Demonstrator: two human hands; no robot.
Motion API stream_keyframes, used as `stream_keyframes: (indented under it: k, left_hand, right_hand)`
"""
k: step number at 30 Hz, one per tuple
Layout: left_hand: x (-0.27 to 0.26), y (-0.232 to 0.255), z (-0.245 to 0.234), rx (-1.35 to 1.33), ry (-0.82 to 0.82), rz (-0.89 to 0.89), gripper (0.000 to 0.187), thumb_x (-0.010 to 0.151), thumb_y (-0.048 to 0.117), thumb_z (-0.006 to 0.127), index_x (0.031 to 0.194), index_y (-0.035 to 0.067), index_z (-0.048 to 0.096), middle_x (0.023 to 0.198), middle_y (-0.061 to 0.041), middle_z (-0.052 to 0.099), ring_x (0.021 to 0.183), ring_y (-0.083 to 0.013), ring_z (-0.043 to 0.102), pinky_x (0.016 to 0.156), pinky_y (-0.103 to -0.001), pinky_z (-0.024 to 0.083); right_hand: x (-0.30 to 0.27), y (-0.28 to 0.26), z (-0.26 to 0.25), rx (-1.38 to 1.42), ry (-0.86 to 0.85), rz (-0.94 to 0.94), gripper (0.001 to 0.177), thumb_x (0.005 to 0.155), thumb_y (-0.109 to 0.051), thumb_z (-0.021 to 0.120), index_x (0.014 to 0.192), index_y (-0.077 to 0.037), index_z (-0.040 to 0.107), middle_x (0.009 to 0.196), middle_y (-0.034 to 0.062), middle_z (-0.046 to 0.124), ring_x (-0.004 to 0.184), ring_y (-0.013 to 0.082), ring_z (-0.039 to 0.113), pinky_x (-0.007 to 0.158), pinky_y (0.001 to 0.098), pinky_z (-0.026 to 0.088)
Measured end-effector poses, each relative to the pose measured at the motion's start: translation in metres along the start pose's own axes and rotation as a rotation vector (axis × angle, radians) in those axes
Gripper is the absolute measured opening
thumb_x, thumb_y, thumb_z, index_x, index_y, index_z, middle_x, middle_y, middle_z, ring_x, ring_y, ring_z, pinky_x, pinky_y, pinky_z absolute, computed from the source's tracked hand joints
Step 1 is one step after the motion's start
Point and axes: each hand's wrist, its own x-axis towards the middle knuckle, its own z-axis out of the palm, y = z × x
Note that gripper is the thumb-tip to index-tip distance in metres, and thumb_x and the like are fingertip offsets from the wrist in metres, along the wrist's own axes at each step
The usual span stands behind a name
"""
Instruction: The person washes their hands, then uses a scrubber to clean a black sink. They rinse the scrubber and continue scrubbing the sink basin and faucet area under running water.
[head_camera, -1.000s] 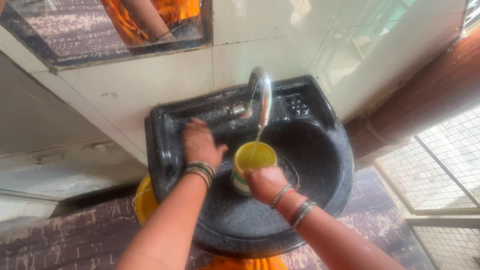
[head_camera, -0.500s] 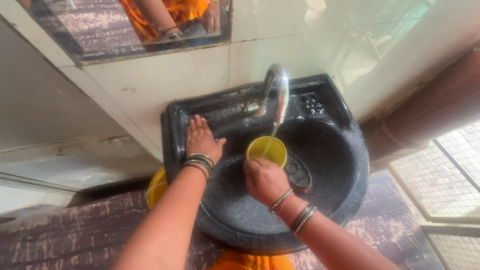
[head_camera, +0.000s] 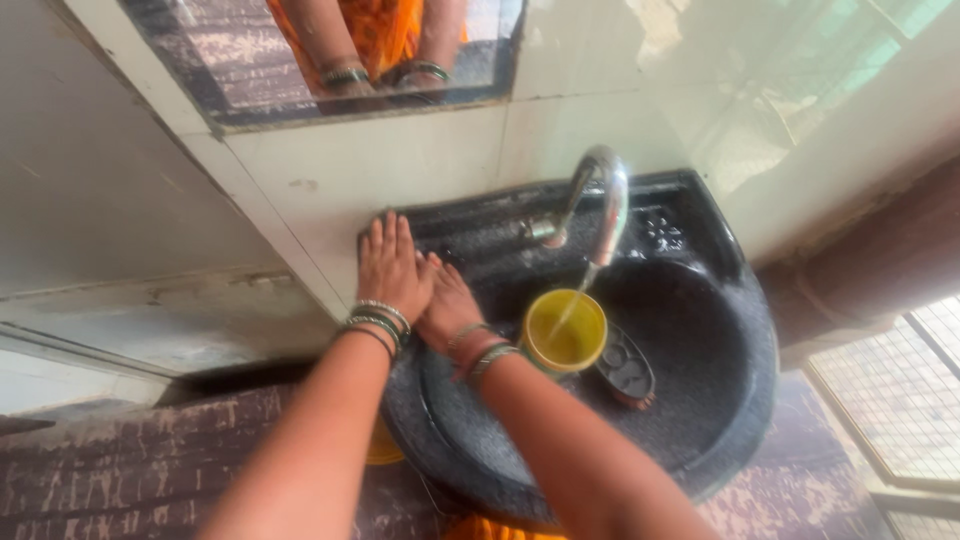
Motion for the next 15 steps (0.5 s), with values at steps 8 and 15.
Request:
stream_keyframes:
  k: [8,15]
  left_hand:
    - [-0.005,-0.004,0.014,-0.177,0.159,-0.045,0.080,0.106,0.046,0.043,0.158,-0.010,0.022,0.166,-0.029,0.024,0.155,-0.0434,0.018,0.127,-0.049,0.016]
    - [-0.013,0.005,-0.001,-0.032,0.053,-0.088,0.085,0.101,0.055,0.041,0.158,-0.006,0.022,0.166,-0.022,0.024,0.155,-0.0407,0.015,0.124,-0.050,0.012]
  right_hand:
    - [0.008,0.003,-0.002,0.144,0.193,-0.027,0.059,0.103,-0.028,0.044,0.154,0.000,0.039,0.157,0.0211,0.043,0.146,0.0337,0.039,0.123,0.0457,0.026]
    - [0.006,-0.001,-0.016,-0.161,0.127,0.191,0.053,0.105,-0.028,0.044,0.151,-0.002,0.045,0.158,0.0192,0.043,0.149,0.0339,0.037,0.122,0.0476,0.028]
